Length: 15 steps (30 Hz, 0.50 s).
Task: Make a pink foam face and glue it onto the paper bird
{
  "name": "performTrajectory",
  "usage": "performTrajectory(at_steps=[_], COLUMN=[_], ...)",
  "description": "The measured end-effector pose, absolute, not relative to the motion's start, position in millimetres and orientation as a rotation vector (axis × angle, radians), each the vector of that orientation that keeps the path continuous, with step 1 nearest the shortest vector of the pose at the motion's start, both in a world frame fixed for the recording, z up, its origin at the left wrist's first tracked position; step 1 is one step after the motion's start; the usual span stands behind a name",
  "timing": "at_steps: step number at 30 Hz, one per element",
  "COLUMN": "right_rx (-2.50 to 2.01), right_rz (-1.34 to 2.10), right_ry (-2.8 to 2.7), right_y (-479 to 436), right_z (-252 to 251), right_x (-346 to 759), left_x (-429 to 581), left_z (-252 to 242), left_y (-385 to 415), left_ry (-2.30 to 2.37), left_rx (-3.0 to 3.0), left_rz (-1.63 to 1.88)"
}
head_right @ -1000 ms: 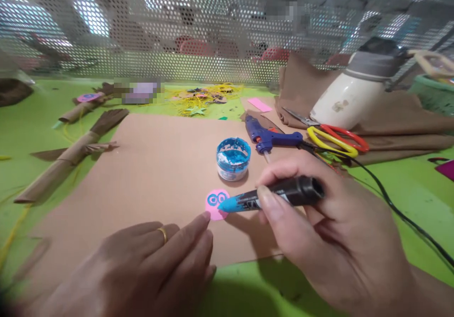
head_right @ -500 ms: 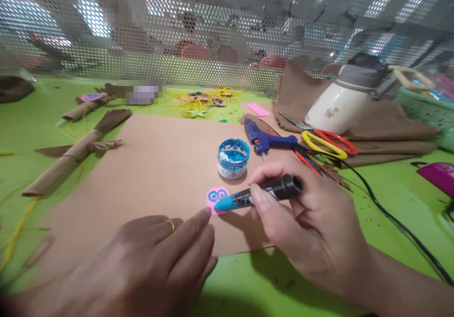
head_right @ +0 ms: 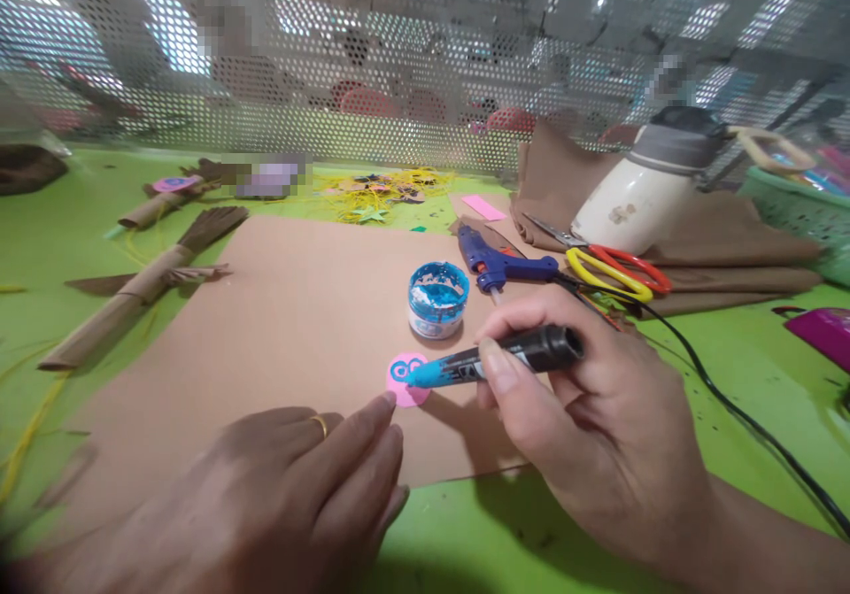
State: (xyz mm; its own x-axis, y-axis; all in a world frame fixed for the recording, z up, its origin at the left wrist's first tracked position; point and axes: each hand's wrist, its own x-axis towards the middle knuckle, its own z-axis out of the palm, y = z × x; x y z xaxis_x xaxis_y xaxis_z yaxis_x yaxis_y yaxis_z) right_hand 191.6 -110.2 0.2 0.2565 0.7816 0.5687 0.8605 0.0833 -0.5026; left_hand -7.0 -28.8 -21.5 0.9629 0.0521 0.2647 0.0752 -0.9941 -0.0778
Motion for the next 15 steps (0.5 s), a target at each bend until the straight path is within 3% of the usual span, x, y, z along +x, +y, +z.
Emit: performTrajectory(at_steps=[15], right_rx=[-1.741], right_rz=[-0.207], right_ry=[-1.560], right_y=[-112.7], right_z=[-2.7], right_x=[187.3], left_x=[-7.3], left_z=[-18.5], left_y=[-28.0], left_ry=[-0.079], left_rx=[-3.014], left_rz=[-0.224])
